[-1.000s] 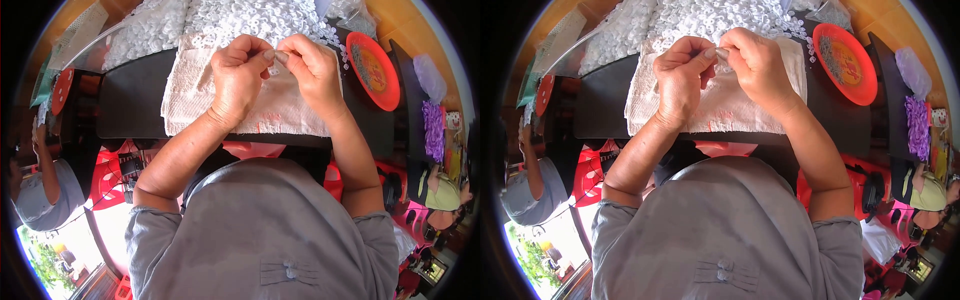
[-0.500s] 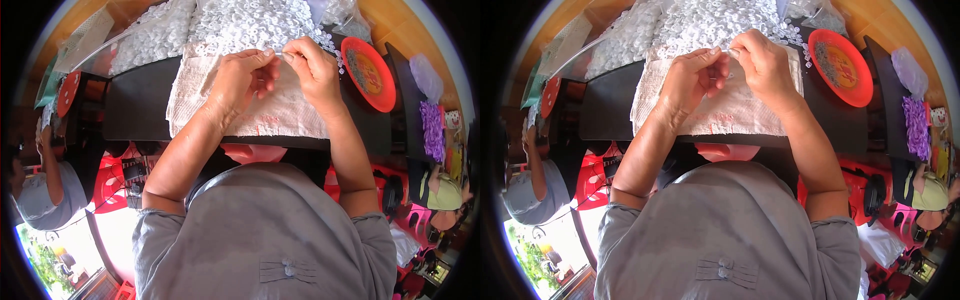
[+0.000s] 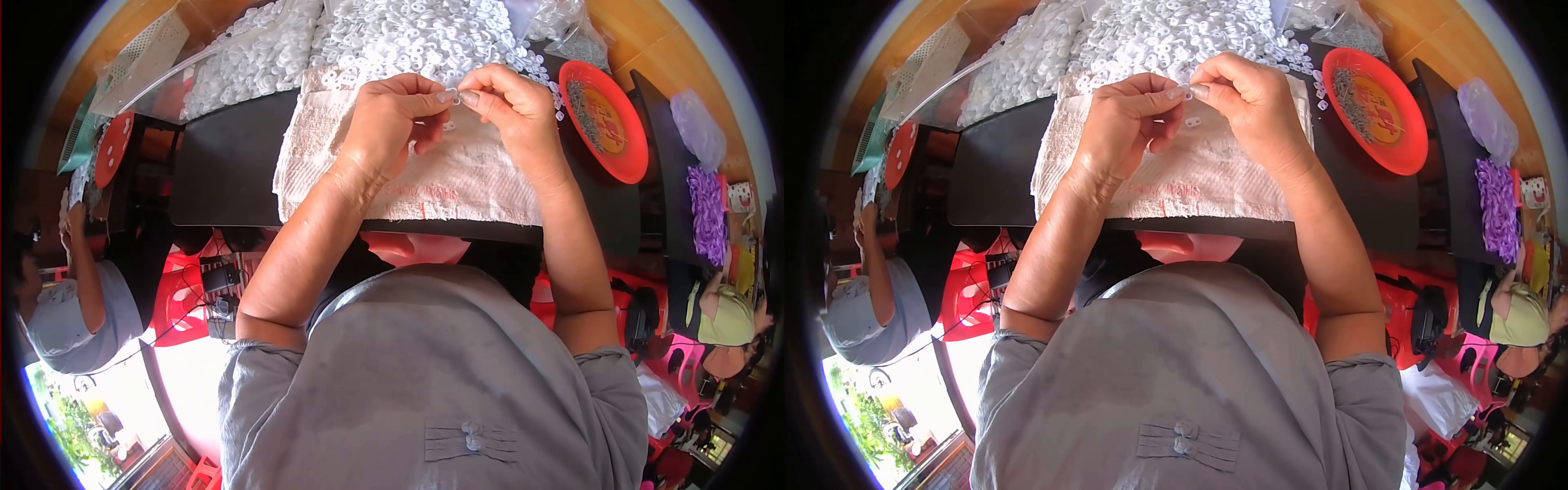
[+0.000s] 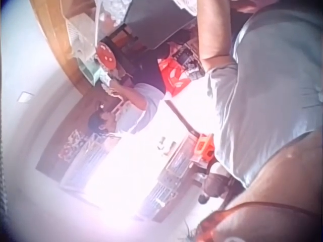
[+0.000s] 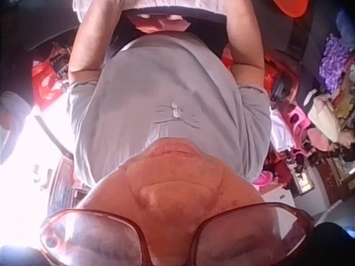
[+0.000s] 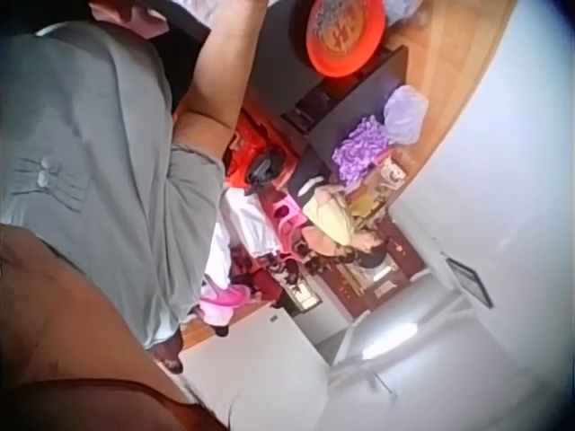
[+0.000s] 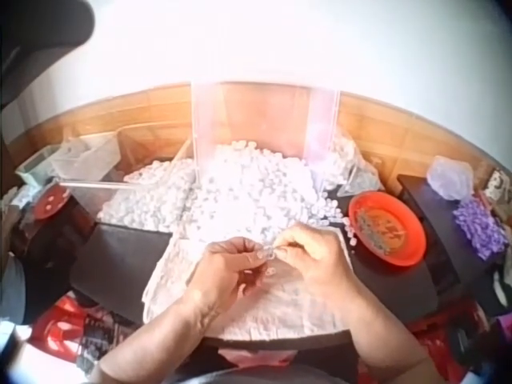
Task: Manually assembling small white plastic hardware components at a workbench.
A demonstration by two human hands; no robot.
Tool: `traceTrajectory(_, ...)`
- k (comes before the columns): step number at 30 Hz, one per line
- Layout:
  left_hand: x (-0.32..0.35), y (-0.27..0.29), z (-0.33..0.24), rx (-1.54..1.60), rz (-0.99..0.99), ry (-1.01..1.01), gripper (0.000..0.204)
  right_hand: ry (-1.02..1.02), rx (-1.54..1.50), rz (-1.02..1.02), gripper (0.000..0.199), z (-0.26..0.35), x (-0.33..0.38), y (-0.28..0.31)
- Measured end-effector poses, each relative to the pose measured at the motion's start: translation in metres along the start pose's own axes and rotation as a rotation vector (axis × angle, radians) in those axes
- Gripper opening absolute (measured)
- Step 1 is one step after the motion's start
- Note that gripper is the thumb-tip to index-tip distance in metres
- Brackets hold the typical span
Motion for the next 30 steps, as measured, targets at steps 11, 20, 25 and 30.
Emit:
traceTrajectory(11,0.001,0.004,-0.001,-0.060,-0.039,-0.027,0.012,-0.021,0.015,0.041,0.003,0.001,0.000,-0.004)
traceTrajectory(20,0.003,0.004,0.006,-0.085,-0.108,-0.051,0.010,-0.153,-0.023,0.022,0.006,-0.012,0.005,-0.010)
traceTrajectory(25,0.011,0.005,-0.003,-0.143,-0.213,-0.192,0.008,-0.299,-0.279,-0.036,0.004,-0.018,0.010,-0.020)
traceTrajectory(30,0.009,0.010,0.005,-0.056,-0.227,-0.145,0.008,-0.281,-0.231,-0.067,0.005,-0.021,0.013,-0.023)
Point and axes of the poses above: each hand's wrist, its own x-axis away from the middle knuckle, its own y-axis out of the back of the hand, z = x × y, the point moved 10 cm from there along -x, towards the middle knuckle, and after that the axes turned 3 degrees about -z, right-handed, at the moved point
